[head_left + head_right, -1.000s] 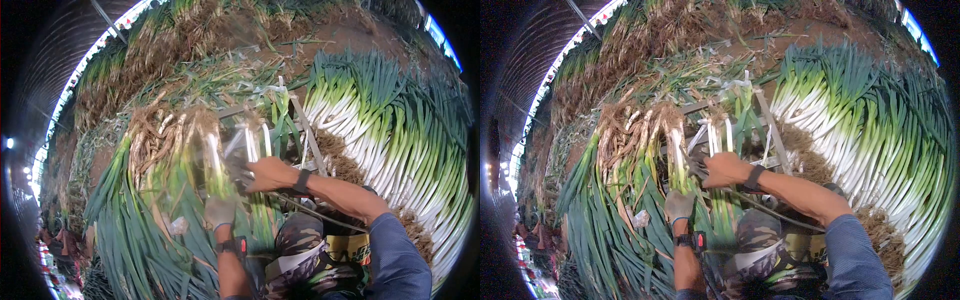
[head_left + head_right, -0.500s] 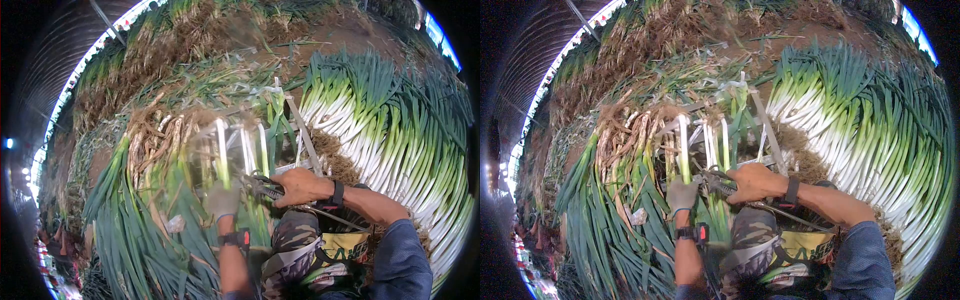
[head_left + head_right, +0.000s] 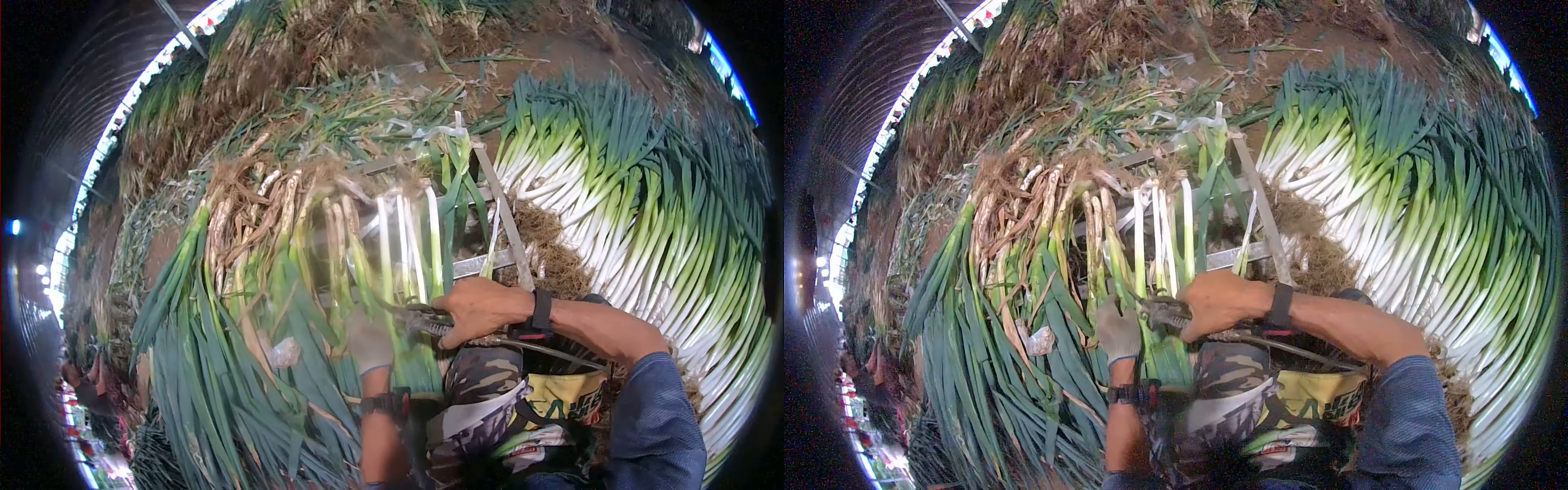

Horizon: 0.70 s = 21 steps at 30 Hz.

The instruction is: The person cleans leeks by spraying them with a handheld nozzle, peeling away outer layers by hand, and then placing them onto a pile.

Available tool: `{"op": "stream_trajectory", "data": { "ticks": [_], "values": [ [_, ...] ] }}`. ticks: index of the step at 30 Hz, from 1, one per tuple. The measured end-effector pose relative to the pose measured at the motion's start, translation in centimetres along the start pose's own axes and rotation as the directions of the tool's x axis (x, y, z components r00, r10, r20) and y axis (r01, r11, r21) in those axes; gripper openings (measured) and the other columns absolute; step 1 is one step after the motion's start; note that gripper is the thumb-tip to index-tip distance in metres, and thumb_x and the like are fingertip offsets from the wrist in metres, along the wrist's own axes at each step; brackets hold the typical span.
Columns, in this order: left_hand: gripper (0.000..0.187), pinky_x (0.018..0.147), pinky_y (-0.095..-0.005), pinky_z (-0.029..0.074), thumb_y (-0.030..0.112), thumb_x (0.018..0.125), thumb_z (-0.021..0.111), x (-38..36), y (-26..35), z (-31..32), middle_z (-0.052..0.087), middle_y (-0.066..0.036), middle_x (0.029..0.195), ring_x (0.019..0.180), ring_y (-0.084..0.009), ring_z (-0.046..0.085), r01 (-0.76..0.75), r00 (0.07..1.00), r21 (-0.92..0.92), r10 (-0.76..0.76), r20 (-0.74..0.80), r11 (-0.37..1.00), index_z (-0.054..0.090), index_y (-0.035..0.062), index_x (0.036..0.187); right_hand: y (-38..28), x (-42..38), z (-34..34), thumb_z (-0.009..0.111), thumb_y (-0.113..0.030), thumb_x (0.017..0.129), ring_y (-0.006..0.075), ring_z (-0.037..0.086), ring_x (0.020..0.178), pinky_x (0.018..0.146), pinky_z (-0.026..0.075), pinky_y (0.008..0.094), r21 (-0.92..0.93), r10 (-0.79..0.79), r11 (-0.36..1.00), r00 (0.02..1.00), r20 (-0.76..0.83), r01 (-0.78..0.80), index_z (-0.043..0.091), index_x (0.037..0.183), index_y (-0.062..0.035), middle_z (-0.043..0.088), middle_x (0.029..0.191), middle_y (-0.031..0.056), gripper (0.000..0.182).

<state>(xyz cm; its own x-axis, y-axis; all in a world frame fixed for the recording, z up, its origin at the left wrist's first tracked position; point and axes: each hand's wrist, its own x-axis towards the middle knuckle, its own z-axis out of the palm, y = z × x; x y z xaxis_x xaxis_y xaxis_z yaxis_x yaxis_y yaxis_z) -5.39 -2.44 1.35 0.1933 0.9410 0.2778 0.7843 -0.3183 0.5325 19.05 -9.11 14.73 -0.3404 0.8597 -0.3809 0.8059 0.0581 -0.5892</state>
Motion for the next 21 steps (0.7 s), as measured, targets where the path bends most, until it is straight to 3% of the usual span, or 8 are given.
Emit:
{"op": "stream_trajectory", "data": {
  "ticks": [7,10,13,16,21],
  "values": [
    [0.039,0.086,-0.0535,0.054,0.018,0.089,0.071,1.3,-0.5,1.0,0.071,-0.028,0.105,0.096,-0.047,0.068,0.01,1.0,0.112,-0.013,0.023,0.994,0.064,0.0014,0.124,0.7,3.5,1.1,0.075,-0.045,0.07,0.048,0.07,0.077,0.07,0.057,0.0529,-0.062,0.009,0.998,0.99,-0.142,-0.018,0.073,0.091,0.0056,0.07,0.079,0.0288,0.055],
    [0.035,0.082,-0.0562,0.055,0.023,0.091,0.071,2.3,-0.1,1.3,0.072,-0.028,0.1,0.092,-0.0489,0.069,0.084,0.989,0.146,-0.101,0.111,0.986,0.065,0.0022,0.119,1.2,5.5,0.9,0.073,-0.047,0.073,0.0491,0.069,0.079,0.074,0.055,0.0544,-0.088,0.037,0.995,0.987,-0.156,-0.051,0.07,0.108,0.003,0.069,0.079,0.0308,0.061],
    [0.036,0.08,-0.058,0.055,0.029,0.093,0.07,3.5,-0.1,1.4,0.073,-0.028,0.097,0.091,-0.0496,0.07,0.161,0.959,0.157,-0.192,0.208,0.974,0.065,0.0022,0.116,1.2,7.1,0.5,0.073,-0.047,0.074,0.0489,0.069,0.078,0.073,0.055,0.0545,-0.09,0.058,0.993,0.98,-0.193,-0.076,0.069,0.112,0.0028,0.069,0.079,0.0306,0.063],
    [0.039,0.082,-0.0584,0.055,0.034,0.093,0.069,4.5,-0.1,1.4,0.073,-0.029,0.096,0.092,-0.0496,0.07,0.168,0.94,0.188,-0.215,0.265,0.968,0.065,0.0017,0.115,1.8,8.9,0.9,0.074,-0.039,0.07,0.0457,0.071,0.073,0.068,0.057,0.0522,-0.082,0.012,0.996,0.94,-0.341,-0.043,0.071,0.085,0.0055,0.069,0.074,0.0272,0.048],
    [0.042,0.083,-0.0583,0.056,0.037,0.092,0.067,5.0,0.5,1.4,0.072,-0.031,0.095,0.092,-0.0508,0.07,0.212,0.93,0.225,-0.267,0.252,0.951,0.065,0.0004,0.111,3.0,11.8,0.5,0.074,-0.04,0.069,0.0449,0.071,0.076,0.071,0.057,0.0516,-0.082,0.007,0.995,0.894,-0.447,-0.049,0.07,0.088,0.0047,0.07,0.076,0.0262,0.048]
  ]
}}
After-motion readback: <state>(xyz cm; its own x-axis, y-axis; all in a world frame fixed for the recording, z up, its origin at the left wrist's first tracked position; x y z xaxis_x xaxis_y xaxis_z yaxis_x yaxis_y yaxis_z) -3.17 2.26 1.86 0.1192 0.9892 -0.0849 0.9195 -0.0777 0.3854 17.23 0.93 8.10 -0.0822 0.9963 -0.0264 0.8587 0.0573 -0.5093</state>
